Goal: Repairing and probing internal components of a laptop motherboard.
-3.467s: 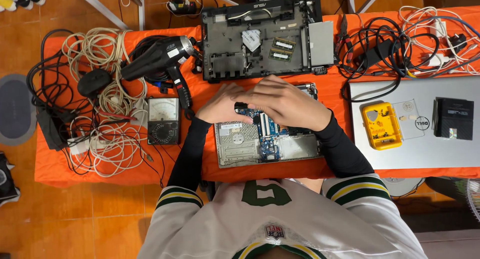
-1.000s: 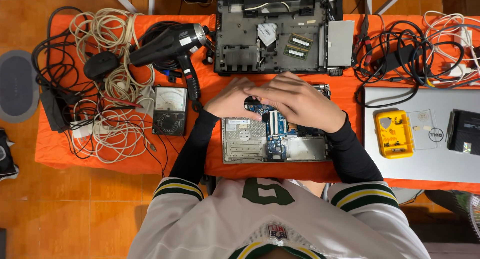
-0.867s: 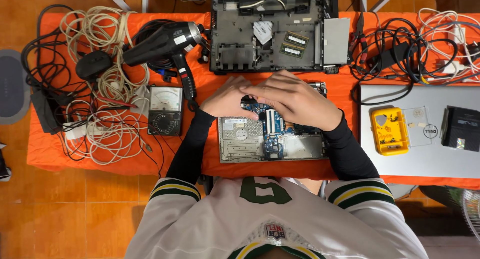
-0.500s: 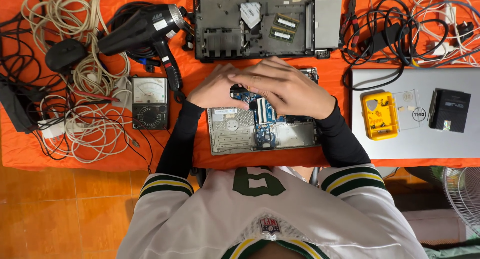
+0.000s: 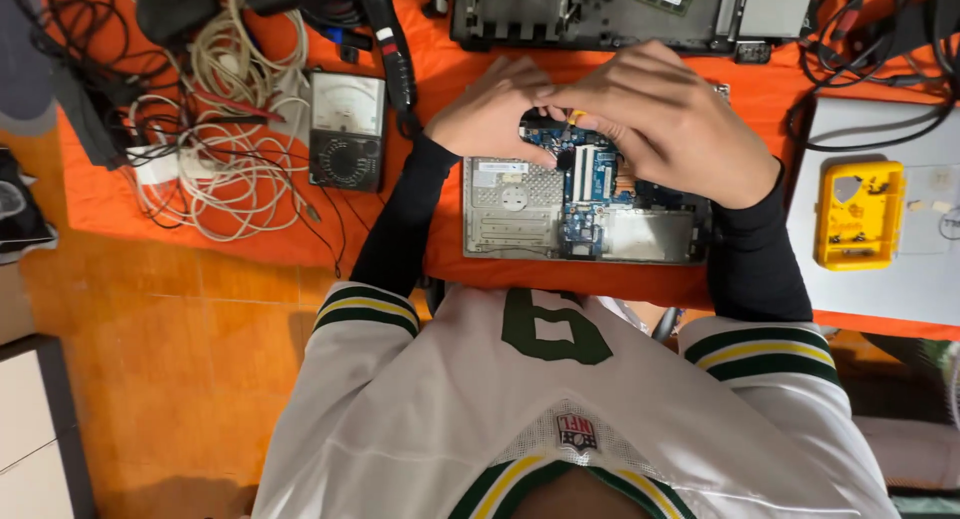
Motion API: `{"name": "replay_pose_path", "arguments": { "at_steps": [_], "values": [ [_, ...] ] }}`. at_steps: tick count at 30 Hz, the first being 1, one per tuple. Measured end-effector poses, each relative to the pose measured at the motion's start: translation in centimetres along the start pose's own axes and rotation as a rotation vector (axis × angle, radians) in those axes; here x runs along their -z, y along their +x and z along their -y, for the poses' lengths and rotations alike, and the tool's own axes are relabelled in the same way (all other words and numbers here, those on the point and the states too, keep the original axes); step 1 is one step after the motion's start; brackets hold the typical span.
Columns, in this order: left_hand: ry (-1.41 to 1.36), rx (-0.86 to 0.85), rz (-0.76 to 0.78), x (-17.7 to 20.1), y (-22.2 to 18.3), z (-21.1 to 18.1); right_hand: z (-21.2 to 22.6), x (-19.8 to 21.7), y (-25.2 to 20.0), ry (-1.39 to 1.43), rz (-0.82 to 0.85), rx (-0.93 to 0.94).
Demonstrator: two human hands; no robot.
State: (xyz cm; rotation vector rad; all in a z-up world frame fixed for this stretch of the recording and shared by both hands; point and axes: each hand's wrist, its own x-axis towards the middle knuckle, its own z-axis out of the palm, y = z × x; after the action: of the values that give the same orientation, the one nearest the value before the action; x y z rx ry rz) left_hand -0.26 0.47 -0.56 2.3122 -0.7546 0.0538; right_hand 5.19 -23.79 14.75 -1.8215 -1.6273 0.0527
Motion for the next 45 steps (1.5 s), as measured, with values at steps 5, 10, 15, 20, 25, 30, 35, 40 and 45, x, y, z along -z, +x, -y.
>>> {"name": "replay_pose_path", "arguments": {
  "at_steps": [5,10,15,20,25,30,35,40,45],
  "values": [
    [-0.003,-0.02,0.006,-0.2,0.2,-0.1,-0.1,0.2,-0.4,0.01,-0.002,-0.012],
    [0.066,-0.032,-0.012,-1.4,-0.1,1.3,-0.2,0.1,-0.4,0.021,-0.029,-0.005],
    [0.027,-0.025,0.005,-0.8,0.0,0.7,-0.3,0.1,-0.7,0.012,-0.029,-0.005],
    [0.042,0.012,0.021,-0.5,0.0,0.4,-0.5,-0.1,-0.6,0.0,-0.039,0.033],
    [0.026,0.012,0.023,-0.3,0.3,0.2,-0.6,0.0,-0.3,0.037,-0.04,0.024],
    [0.031,0.042,0.037,-0.7,0.2,0.1,0.2,0.3,-0.2,0.041,-0.041,0.019],
    [0.007,0.07,0.061,-0.1,0.6,-0.4,0.1,0.3,-0.2,0.024,-0.05,0.001],
    [0.014,0.1,0.092,-0.2,0.5,-0.5,0.3,0.4,-0.2,0.056,-0.049,-0.032],
    [0.001,0.086,0.076,0.1,0.6,-0.7,0.5,0.6,0.0,0.052,-0.054,-0.024]
  ]
}}
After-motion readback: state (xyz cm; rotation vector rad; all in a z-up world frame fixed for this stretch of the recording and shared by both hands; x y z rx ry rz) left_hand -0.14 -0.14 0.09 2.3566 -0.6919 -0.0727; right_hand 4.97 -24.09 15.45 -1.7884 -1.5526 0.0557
